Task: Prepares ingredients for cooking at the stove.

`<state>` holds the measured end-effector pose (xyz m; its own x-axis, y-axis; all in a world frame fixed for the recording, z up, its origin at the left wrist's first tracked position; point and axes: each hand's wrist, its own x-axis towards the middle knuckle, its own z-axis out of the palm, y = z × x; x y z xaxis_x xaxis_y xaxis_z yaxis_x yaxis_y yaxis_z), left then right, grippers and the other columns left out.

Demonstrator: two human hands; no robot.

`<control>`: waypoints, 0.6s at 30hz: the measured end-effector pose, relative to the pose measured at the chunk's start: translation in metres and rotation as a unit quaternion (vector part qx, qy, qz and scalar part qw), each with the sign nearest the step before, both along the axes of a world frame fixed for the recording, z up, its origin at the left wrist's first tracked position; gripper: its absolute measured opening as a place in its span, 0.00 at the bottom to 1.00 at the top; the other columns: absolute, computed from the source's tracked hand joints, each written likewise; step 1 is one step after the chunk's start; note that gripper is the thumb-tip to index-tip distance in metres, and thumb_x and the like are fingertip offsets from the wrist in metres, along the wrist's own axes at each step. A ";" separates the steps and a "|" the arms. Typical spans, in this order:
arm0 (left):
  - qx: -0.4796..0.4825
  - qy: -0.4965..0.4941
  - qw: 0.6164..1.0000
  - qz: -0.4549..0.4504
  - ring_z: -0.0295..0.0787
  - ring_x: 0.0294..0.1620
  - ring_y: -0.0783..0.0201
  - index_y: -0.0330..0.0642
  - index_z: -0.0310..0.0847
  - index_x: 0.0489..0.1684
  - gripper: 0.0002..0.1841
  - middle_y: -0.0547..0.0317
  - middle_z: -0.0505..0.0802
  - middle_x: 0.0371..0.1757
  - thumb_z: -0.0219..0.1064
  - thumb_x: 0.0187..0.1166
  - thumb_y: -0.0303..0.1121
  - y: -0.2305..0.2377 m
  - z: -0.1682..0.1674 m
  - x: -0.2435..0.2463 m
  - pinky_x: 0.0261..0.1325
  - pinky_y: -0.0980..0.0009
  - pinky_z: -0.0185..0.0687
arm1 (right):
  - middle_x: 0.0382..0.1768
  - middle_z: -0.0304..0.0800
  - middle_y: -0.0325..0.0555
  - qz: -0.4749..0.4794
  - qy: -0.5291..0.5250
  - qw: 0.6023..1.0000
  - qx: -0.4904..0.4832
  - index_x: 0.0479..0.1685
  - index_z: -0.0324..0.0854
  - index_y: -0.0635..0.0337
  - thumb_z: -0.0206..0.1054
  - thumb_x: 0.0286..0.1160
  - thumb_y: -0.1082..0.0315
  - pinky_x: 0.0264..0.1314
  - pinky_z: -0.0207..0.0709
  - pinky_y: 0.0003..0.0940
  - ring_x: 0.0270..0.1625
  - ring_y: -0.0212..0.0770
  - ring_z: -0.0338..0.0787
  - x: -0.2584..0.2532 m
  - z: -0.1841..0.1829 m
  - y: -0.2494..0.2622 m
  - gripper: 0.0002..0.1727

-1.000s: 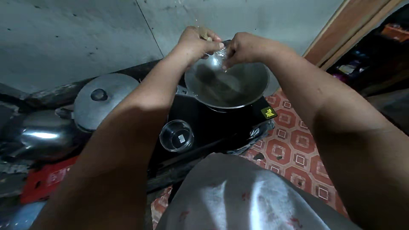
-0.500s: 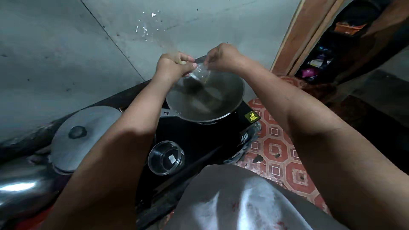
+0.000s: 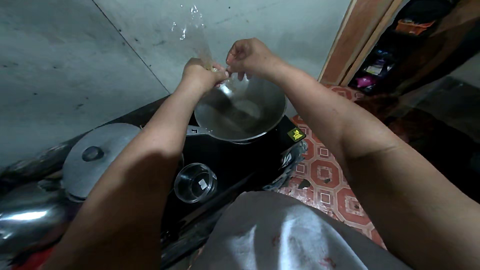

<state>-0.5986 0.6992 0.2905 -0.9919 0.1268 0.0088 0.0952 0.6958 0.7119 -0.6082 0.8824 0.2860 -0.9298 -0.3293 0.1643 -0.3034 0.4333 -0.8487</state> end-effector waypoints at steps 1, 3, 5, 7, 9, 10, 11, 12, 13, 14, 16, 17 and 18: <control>0.013 -0.005 1.000 0.006 0.88 0.41 0.72 0.43 0.87 0.54 0.13 0.58 0.91 0.46 0.74 0.78 0.37 -0.001 -0.001 -0.001 0.54 0.71 0.85 | 0.44 0.94 0.46 0.005 0.000 1.000 -0.002 0.57 0.82 0.62 0.71 0.79 0.69 0.33 0.83 0.32 0.32 0.35 0.90 0.001 -0.001 0.002 0.12; 0.037 -0.006 0.999 0.020 0.86 0.36 0.75 0.42 0.87 0.54 0.12 0.61 0.91 0.42 0.74 0.79 0.37 -0.004 -0.001 -0.002 0.49 0.74 0.84 | 0.47 0.92 0.47 0.013 0.023 1.000 0.009 0.60 0.82 0.62 0.72 0.78 0.69 0.38 0.85 0.34 0.36 0.36 0.90 0.001 -0.002 0.007 0.14; 0.048 -0.005 0.998 0.029 0.85 0.35 0.76 0.41 0.86 0.55 0.12 0.61 0.91 0.42 0.72 0.80 0.37 -0.006 0.002 0.000 0.47 0.76 0.83 | 0.46 0.91 0.48 0.007 0.069 0.997 0.044 0.64 0.85 0.61 0.76 0.74 0.67 0.49 0.84 0.39 0.41 0.38 0.88 0.000 -0.006 0.012 0.20; 0.062 0.000 0.997 0.036 0.84 0.33 0.77 0.42 0.86 0.54 0.11 0.63 0.90 0.40 0.72 0.81 0.37 -0.006 0.004 0.002 0.44 0.77 0.83 | 0.44 0.92 0.47 0.005 0.094 0.993 0.073 0.67 0.86 0.61 0.80 0.70 0.60 0.54 0.83 0.42 0.42 0.39 0.88 -0.001 -0.011 0.010 0.26; 0.078 0.009 0.996 0.039 0.84 0.34 0.76 0.41 0.86 0.54 0.11 0.62 0.90 0.40 0.71 0.82 0.37 -0.002 0.007 0.006 0.44 0.76 0.82 | 0.45 0.94 0.49 0.011 0.096 0.992 0.081 0.68 0.85 0.63 0.81 0.69 0.57 0.57 0.84 0.44 0.44 0.41 0.90 0.000 -0.015 0.003 0.30; 0.081 0.011 0.996 0.038 0.83 0.35 0.75 0.41 0.85 0.55 0.12 0.61 0.89 0.41 0.71 0.82 0.37 0.001 0.009 0.008 0.45 0.76 0.82 | 0.44 0.94 0.49 0.012 0.100 0.992 0.082 0.66 0.86 0.63 0.81 0.70 0.55 0.57 0.84 0.44 0.44 0.40 0.90 0.000 -0.015 -0.001 0.29; 0.083 0.012 0.996 0.037 0.84 0.35 0.75 0.41 0.85 0.55 0.13 0.61 0.89 0.41 0.71 0.82 0.38 0.003 0.010 0.009 0.46 0.75 0.82 | 0.41 0.94 0.47 0.011 0.107 0.991 0.082 0.62 0.88 0.63 0.80 0.70 0.54 0.54 0.83 0.43 0.41 0.39 0.89 0.000 -0.015 -0.004 0.27; 0.089 0.013 0.995 0.037 0.83 0.35 0.74 0.41 0.85 0.55 0.13 0.61 0.89 0.41 0.72 0.81 0.38 0.005 0.011 0.009 0.46 0.74 0.82 | 0.38 0.92 0.45 0.011 0.113 0.990 0.082 0.57 0.90 0.62 0.80 0.70 0.53 0.50 0.81 0.41 0.38 0.37 0.86 0.000 -0.015 -0.007 0.24; 0.095 0.012 0.995 0.035 0.83 0.36 0.74 0.40 0.85 0.55 0.13 0.60 0.89 0.41 0.72 0.81 0.37 0.004 0.012 0.009 0.46 0.74 0.82 | 0.35 0.90 0.44 0.014 0.115 0.990 0.083 0.52 0.91 0.62 0.80 0.71 0.53 0.48 0.80 0.40 0.36 0.36 0.84 -0.001 -0.014 -0.009 0.22; 0.105 0.009 0.994 0.030 0.84 0.36 0.73 0.40 0.84 0.55 0.13 0.60 0.89 0.43 0.72 0.81 0.36 0.003 0.012 0.007 0.48 0.74 0.83 | 0.34 0.89 0.44 0.017 0.120 0.989 0.080 0.48 0.91 0.63 0.79 0.71 0.54 0.47 0.80 0.39 0.35 0.36 0.84 -0.001 -0.013 -0.009 0.20; 0.126 0.000 0.992 0.030 0.83 0.34 0.75 0.40 0.85 0.54 0.11 0.62 0.88 0.41 0.72 0.80 0.34 0.002 0.015 0.007 0.45 0.77 0.83 | 0.35 0.90 0.44 0.023 0.123 0.989 0.081 0.45 0.91 0.64 0.78 0.72 0.56 0.47 0.80 0.39 0.36 0.36 0.85 -0.002 -0.010 -0.010 0.17; 0.136 -0.006 0.990 0.035 0.83 0.31 0.77 0.41 0.85 0.51 0.09 0.64 0.88 0.38 0.72 0.80 0.34 0.002 0.017 0.009 0.41 0.79 0.82 | 0.35 0.89 0.44 0.023 0.123 0.989 0.083 0.43 0.90 0.63 0.77 0.74 0.57 0.47 0.79 0.39 0.36 0.36 0.84 -0.003 -0.009 -0.010 0.16; 0.143 -0.011 0.989 0.038 0.82 0.29 0.78 0.42 0.85 0.50 0.08 0.66 0.87 0.36 0.72 0.80 0.34 0.002 0.019 0.010 0.38 0.81 0.81 | 0.34 0.89 0.44 0.023 0.124 0.989 0.081 0.42 0.90 0.63 0.76 0.75 0.58 0.46 0.79 0.39 0.36 0.35 0.84 -0.003 -0.009 -0.011 0.14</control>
<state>-0.5882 0.7015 0.3097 -0.9988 0.0470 0.0108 0.0317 0.4706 0.8818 -0.6114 0.8718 0.2766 -0.8511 -0.4110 0.3267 -0.5158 0.5384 -0.6664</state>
